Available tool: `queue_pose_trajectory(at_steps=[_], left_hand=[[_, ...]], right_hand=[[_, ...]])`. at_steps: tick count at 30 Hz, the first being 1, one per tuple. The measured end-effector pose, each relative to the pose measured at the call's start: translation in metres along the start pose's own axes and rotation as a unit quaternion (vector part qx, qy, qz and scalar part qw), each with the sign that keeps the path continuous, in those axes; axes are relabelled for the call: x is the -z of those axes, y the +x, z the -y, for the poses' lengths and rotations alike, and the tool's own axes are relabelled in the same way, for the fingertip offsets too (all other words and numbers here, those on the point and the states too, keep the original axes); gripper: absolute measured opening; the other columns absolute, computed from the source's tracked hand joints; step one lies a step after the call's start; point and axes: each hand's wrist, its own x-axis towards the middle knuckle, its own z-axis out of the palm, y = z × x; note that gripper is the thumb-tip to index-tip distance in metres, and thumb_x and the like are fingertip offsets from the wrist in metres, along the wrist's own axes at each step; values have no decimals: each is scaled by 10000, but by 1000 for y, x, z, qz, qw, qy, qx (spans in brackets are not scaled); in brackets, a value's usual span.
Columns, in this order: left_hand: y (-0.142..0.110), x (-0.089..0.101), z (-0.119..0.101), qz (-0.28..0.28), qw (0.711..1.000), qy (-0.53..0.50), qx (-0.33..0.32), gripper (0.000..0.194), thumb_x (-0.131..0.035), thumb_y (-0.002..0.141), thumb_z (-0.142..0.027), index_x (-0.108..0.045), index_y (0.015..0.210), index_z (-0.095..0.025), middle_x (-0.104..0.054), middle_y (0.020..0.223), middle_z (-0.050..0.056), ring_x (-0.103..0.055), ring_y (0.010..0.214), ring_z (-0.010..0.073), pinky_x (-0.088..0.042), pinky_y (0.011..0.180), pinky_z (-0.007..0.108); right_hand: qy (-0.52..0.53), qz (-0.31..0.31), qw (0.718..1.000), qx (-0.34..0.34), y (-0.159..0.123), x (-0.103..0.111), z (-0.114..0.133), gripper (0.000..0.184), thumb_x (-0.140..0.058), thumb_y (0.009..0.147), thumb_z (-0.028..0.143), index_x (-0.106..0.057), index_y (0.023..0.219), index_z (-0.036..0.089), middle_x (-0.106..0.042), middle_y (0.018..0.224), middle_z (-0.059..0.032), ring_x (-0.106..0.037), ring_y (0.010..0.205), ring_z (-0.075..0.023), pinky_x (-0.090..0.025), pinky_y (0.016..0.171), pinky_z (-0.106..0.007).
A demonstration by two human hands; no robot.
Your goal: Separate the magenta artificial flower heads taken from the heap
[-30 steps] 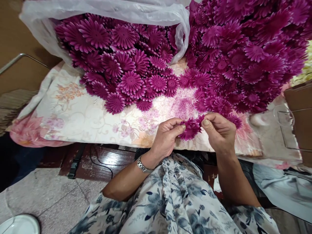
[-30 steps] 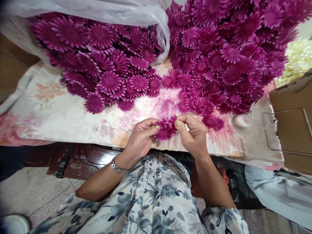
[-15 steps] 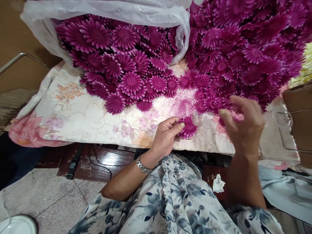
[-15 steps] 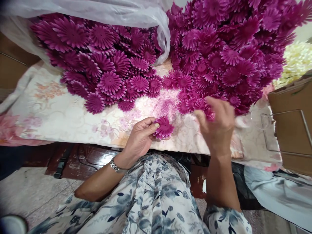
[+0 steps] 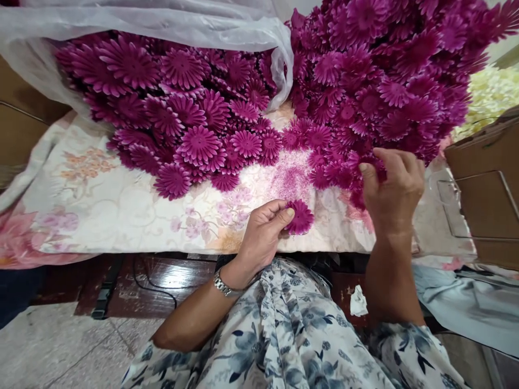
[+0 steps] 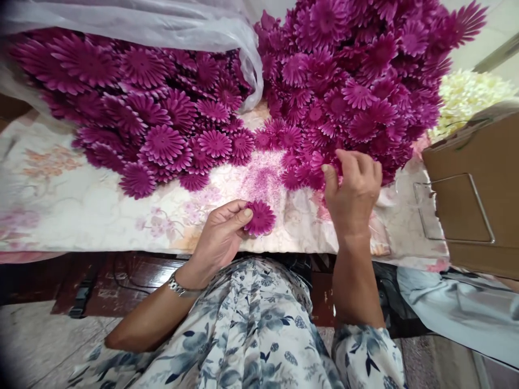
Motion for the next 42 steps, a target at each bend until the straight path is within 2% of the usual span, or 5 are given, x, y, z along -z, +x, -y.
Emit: queue_pose_trajectory(at_steps=[8,16,23,30,42], left_hand=[[-1,-6,0,38,998,-54,14,226,-782,599,-270,-640,709,-132,-602,618,-25,-542,537,60,-461,505,169],[-2,-1,2,22,999,-23,-10,242,-814,549,-252,-659,693,-134,-602,569,-29,-508,485,48,-424,461,155],[-1,2,-2,-1,1000,-23,9,290,-807,543,-285,-644,738,-144,-599,589,-35,-536,499,68,-465,494,191],[-1,-3,-2,38,997,-65,9,204,-779,600,-233,-664,739,-138,-613,616,-26,-559,553,62,-473,541,173],[2,0,3,25,999,-19,-42,199,-810,555,-196,-688,699,-133,-640,640,-12,-536,565,55,-432,561,166]], right_hand=[[330,181,924,66,-24,4,64,100,-610,822,267,-570,782,184,-592,681,-8,-533,657,-131,-431,613,-270],[330,126,935,15,-27,-3,63,123,-562,855,245,-552,739,206,-572,639,10,-529,605,-114,-411,573,-257],[49,21,998,-21,5,4,6,133,-557,856,331,-642,888,234,-642,892,-83,-555,864,-214,-396,770,-368],[325,177,924,99,-21,4,65,69,-600,826,261,-569,804,203,-598,708,-16,-526,682,-147,-421,642,-300],[382,157,911,15,-27,1,72,68,-564,837,199,-552,771,197,-571,659,9,-541,619,-115,-437,582,-250]])
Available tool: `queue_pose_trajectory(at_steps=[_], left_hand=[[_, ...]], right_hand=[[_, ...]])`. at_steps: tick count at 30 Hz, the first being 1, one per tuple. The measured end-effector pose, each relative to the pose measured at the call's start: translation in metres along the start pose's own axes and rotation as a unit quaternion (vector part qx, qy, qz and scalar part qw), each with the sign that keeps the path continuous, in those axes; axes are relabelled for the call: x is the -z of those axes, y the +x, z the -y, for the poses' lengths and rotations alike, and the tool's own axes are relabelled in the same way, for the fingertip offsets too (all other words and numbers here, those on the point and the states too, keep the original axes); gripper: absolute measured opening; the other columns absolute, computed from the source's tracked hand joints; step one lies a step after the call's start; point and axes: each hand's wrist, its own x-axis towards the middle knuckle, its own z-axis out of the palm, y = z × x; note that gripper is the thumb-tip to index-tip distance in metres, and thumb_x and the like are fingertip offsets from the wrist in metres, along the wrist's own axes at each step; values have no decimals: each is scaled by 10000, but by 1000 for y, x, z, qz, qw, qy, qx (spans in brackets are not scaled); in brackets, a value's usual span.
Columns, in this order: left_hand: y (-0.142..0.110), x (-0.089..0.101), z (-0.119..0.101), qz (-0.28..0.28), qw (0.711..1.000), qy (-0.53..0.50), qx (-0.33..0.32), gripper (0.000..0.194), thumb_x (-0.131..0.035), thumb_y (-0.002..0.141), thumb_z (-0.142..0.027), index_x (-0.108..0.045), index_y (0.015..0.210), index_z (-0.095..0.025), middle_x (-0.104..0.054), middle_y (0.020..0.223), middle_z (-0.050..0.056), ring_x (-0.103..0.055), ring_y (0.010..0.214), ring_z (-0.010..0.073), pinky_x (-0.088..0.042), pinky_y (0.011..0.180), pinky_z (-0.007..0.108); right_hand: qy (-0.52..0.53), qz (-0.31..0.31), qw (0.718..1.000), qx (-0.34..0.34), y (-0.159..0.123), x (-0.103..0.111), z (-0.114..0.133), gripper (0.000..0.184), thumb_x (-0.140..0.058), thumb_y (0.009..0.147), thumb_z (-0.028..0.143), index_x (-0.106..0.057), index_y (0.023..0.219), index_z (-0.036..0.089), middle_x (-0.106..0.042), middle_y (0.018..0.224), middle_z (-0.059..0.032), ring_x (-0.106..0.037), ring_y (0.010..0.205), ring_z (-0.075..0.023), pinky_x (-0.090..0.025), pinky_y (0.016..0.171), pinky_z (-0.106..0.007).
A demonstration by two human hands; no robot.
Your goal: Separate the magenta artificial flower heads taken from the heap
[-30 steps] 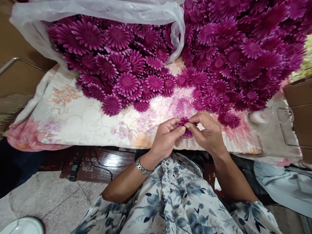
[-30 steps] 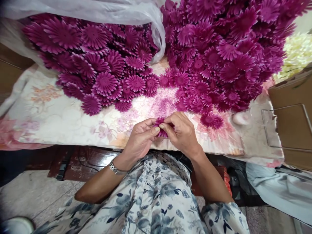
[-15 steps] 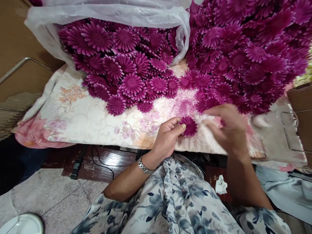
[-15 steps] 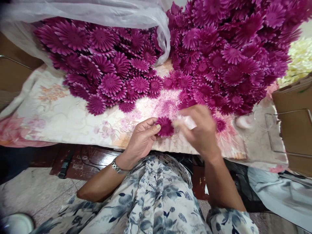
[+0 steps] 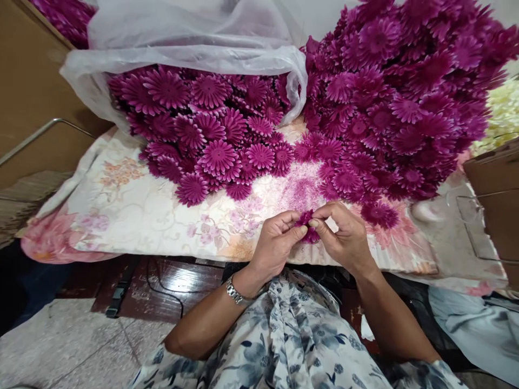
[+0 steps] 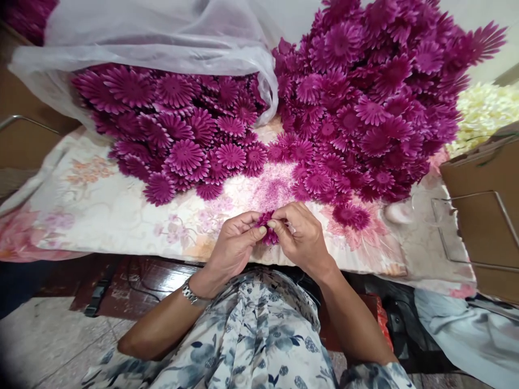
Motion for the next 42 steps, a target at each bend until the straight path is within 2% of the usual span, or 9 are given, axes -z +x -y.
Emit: queue_pose_trajectory(at_steps=[4,7,12,14,17,20,29,36,42], left_hand=[[-1,0,-4,-14,1000,19,1,189,-801,558,-206,-678,681,-131,-615,579,-24,-495,508,42,-391,515,160],[-2,0,-8,-27,999,19,11,204,-798,558,-220,-669,691,-135,-604,554,-31,-479,472,41,-376,481,160],[-1,-1,-8,-40,999,3,22,224,-790,570,-225,-654,729,-146,-623,592,-31,-528,511,55,-430,525,169],[0,-3,-8,-31,999,-7,23,225,-789,575,-227,-658,740,-148,-636,612,-26,-551,539,63,-457,565,180],[0,-6,-9,-12,1000,-19,17,210,-787,585,-225,-668,738,-143,-639,628,-23,-550,547,57,-459,576,172],[-2,-9,-9,10,999,-32,31,217,-791,581,-231,-675,739,-140,-645,663,-12,-566,574,69,-462,559,176],[-3,-5,-2,-3,1000,0,-3,211,-804,574,-246,-659,676,-131,-576,592,-32,-455,514,40,-380,506,157],[-2,-2,-2,-23,1000,-9,6,169,-776,575,-202,-628,613,-132,-552,557,-35,-459,531,49,-356,541,171],[0,0,-2,-38,999,-12,3,178,-760,577,-227,-627,652,-134,-562,580,-35,-483,533,61,-382,542,189]], right_hand=[[-39,-44,998,-9,6,8,0,89,-545,848,201,-544,759,198,-577,647,17,-541,587,-104,-422,549,-235],[-116,-105,988,-18,16,24,-16,73,-563,843,220,-560,773,198,-591,659,10,-541,598,-113,-418,562,-246],[-299,-138,944,7,29,44,-43,161,-567,841,282,-614,963,188,-657,932,-91,-579,884,-217,-440,788,-372],[-270,-114,956,21,25,40,-39,181,-578,835,276,-616,991,194,-651,971,-96,-574,931,-223,-446,810,-380],[-139,-36,989,40,13,25,-20,111,-606,820,253,-609,919,205,-648,829,-50,-583,807,-177,-472,726,-323],[-81,23,995,59,4,12,-6,68,-600,827,255,-579,866,203,-629,737,-28,-564,710,-159,-456,657,-304],[-125,-16,987,96,-2,-1,-5,56,-547,831,136,-560,805,184,-611,647,-37,-519,616,-155,-420,595,-295],[-80,-13,995,59,-2,0,0,101,-508,852,120,-570,798,178,-599,639,-23,-533,599,-130,-432,582,-271],[-49,-11,998,39,-2,4,-1,127,-614,812,183,-593,937,176,-657,826,-58,-600,778,-161,-479,708,-301]])
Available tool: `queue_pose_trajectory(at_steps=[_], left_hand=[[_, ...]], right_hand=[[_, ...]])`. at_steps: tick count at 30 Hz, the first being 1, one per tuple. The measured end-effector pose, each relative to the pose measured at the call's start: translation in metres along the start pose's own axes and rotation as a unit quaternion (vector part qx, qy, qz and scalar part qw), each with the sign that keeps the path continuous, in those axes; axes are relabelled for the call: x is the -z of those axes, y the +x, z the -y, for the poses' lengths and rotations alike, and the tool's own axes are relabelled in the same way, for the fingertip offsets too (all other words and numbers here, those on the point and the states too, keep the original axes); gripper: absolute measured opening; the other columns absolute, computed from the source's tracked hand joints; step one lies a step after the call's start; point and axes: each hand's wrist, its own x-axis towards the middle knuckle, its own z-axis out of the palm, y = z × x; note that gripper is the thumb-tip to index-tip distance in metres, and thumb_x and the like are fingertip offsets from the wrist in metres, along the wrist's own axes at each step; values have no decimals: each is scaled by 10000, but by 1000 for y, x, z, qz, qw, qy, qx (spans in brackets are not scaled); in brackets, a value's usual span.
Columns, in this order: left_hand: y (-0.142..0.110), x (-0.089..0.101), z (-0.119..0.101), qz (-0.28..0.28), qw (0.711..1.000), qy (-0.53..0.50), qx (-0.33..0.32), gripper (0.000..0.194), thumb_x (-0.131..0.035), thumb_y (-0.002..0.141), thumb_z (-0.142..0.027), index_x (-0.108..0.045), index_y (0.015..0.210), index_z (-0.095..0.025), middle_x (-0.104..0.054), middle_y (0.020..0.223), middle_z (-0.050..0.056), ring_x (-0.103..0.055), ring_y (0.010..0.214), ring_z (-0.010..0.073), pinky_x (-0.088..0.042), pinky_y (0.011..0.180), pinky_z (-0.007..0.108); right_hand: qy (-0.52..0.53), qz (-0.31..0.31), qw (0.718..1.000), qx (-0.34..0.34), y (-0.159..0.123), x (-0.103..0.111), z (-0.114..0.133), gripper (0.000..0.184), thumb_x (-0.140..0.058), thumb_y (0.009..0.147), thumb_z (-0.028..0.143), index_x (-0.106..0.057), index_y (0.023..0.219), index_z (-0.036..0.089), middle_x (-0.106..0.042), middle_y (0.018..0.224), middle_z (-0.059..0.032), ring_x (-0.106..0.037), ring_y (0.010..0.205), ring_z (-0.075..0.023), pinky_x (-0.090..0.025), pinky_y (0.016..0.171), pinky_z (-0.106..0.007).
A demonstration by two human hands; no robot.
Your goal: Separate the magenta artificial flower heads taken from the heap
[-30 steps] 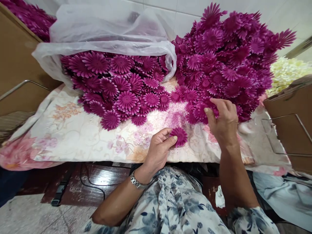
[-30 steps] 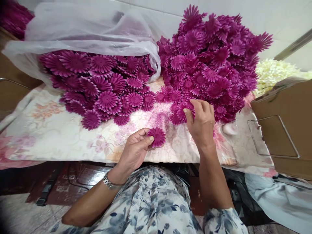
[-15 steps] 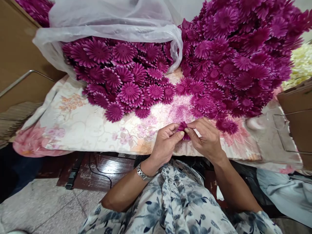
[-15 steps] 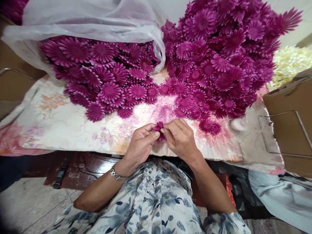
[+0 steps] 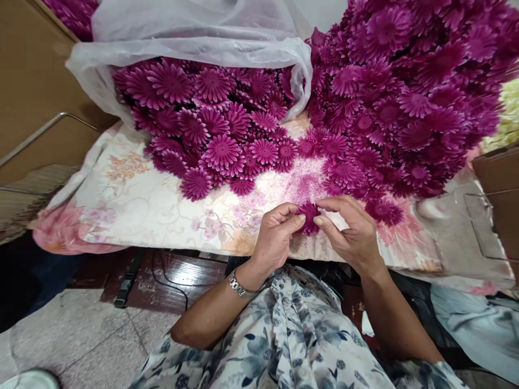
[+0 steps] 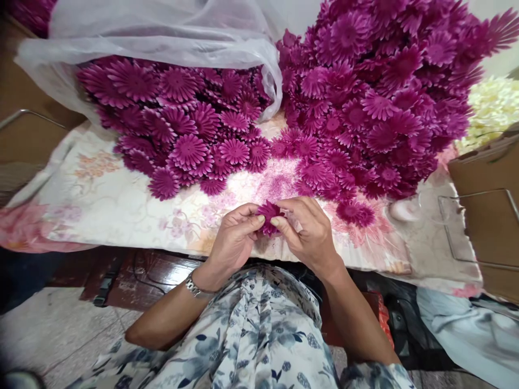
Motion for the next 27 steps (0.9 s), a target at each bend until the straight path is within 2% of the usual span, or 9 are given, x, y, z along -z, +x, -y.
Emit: queue_pose_trajectory(at_steps=[4,9,13,19,24,27], left_hand=[[-1,-1,0,15,1000,-15,7,194,-760,596,-237,-608,671,-143,-546,610,-39,-505,578,68,-409,554,186],[-2,-1,2,34,999,-15,2,191,-759,611,-244,-608,657,-136,-526,578,-38,-449,531,50,-360,512,174],[-1,0,3,18,999,-33,12,191,-764,589,-233,-611,641,-130,-535,578,-33,-450,532,51,-350,523,180],[1,-1,1,-7,999,-45,3,199,-752,607,-231,-580,625,-133,-508,573,-45,-434,538,43,-346,523,164],[-4,-2,2,54,997,-53,4,210,-763,621,-236,-604,725,-145,-572,671,-28,-507,613,64,-405,578,178],[-4,-2,4,52,998,-34,-11,228,-775,597,-219,-587,697,-138,-554,639,-30,-483,593,64,-403,586,187]], right_hand=[[29,0,1000,5,0,-4,0,56,-622,807,188,-570,825,176,-588,701,-26,-555,680,-143,-451,630,-283],[58,6,998,-28,-3,-6,1,40,-547,847,151,-580,839,173,-589,724,-28,-557,689,-130,-445,638,-272],[76,0,995,-69,-4,-4,2,91,-504,871,144,-578,835,181,-585,718,-9,-557,682,-106,-443,643,-245],[80,26,994,-63,-4,-6,4,61,-605,827,216,-579,874,189,-599,780,-16,-579,743,-124,-464,679,-263],[62,-42,994,-81,-6,-12,4,53,-609,817,174,-565,839,195,-581,754,6,-563,727,-106,-454,680,-250],[51,-44,996,-64,-6,-13,4,42,-567,837,149,-574,836,191,-586,734,0,-562,708,-109,-458,672,-256]])
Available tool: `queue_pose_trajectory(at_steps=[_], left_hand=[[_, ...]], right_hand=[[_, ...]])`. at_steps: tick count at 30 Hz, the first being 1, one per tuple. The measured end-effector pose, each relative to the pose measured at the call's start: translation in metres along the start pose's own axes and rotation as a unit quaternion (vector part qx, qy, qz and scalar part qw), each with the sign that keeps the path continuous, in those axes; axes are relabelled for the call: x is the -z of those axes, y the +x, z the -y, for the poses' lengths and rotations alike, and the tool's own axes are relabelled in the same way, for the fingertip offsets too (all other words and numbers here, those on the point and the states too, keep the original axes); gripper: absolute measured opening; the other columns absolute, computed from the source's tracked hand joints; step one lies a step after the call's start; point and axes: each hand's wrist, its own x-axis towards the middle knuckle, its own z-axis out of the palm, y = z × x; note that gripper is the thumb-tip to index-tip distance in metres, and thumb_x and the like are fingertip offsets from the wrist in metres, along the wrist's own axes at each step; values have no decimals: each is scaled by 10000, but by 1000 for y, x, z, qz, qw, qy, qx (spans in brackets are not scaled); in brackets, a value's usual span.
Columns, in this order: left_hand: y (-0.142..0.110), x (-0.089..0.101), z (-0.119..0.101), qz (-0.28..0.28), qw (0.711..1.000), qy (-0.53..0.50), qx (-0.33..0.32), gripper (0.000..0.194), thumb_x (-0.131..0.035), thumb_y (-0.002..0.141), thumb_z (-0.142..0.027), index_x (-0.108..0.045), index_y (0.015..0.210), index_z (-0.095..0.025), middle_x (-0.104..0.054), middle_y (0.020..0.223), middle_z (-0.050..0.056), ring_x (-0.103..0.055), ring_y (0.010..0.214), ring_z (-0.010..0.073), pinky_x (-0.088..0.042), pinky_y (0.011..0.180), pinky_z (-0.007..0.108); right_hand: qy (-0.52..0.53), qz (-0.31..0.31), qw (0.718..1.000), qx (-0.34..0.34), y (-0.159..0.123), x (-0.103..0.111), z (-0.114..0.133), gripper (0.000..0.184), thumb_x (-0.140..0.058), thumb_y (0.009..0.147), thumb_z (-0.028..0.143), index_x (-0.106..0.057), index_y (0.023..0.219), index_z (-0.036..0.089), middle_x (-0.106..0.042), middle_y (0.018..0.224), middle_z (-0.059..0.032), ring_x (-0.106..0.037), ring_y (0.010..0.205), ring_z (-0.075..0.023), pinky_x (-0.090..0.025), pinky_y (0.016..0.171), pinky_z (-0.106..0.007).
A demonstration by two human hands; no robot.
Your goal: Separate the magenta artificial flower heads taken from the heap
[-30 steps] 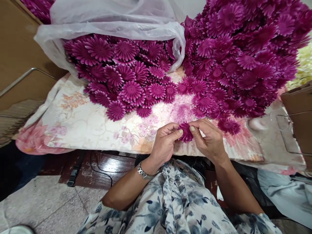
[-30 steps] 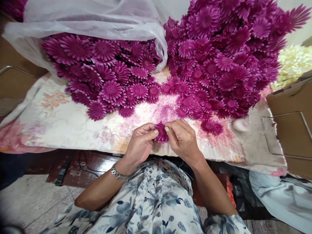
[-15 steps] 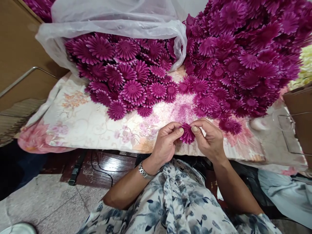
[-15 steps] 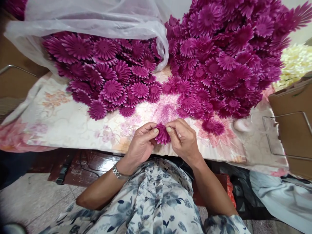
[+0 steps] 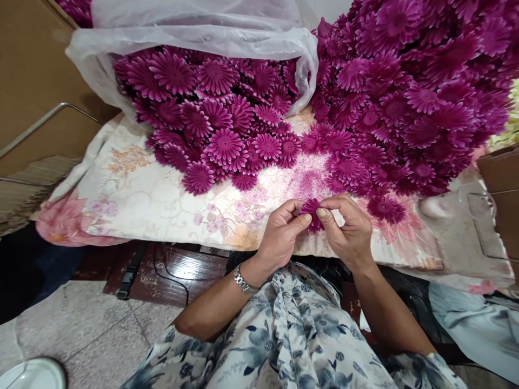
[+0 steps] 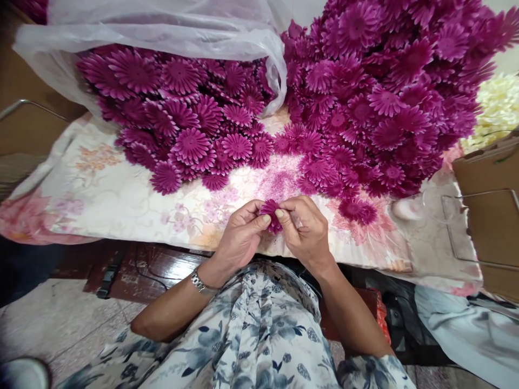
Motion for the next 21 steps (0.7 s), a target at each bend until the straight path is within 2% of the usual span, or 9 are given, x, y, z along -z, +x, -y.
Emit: queue_pose_trajectory(at_steps=[3,6,10,13,16,21], left_hand=[[1,1,0,-22,999,28,-4,242,-756,621,-247,-543,647,-136,-492,576,-42,-427,551,56,-350,550,183],[1,1,-2,-28,999,40,-11,270,-747,633,-256,-501,626,-143,-463,565,-49,-396,540,51,-316,536,182],[2,0,-3,-19,998,51,-12,346,-757,632,-285,-439,597,-153,-408,550,-63,-352,523,45,-275,505,181],[2,3,-2,7,997,75,-6,359,-755,648,-336,-444,618,-158,-422,562,-60,-369,526,49,-288,512,189],[2,8,-1,51,994,99,-7,343,-735,678,-377,-470,653,-160,-449,581,-51,-385,528,55,-300,519,200],[2,13,-3,69,989,135,-6,323,-732,687,-361,-481,650,-162,-429,567,-55,-358,499,49,-261,490,203]], right_hand=[[-37,-2,999,27,0,3,-1,80,-547,843,143,-591,892,188,-619,789,-31,-582,755,-135,-476,698,-282],[-75,-8,995,62,0,7,0,199,-602,816,197,-586,1014,183,-638,899,-72,-592,860,-178,-490,766,-327],[-28,70,995,68,-2,9,2,236,-655,783,234,-588,1001,177,-627,875,-67,-588,840,-176,-498,743,-322],[38,95,995,10,-2,11,1,189,-647,792,229,-604,971,185,-628,842,-43,-586,794,-149,-492,708,-296],[134,104,983,-76,-3,13,-3,112,-611,820,220,-627,928,196,-635,820,-20,-591,769,-127,-482,688,-267],[236,67,949,-200,-5,12,-5,102,-605,827,290,-612,820,189,-582,711,17,-524,634,-87,-427,572,-217]])
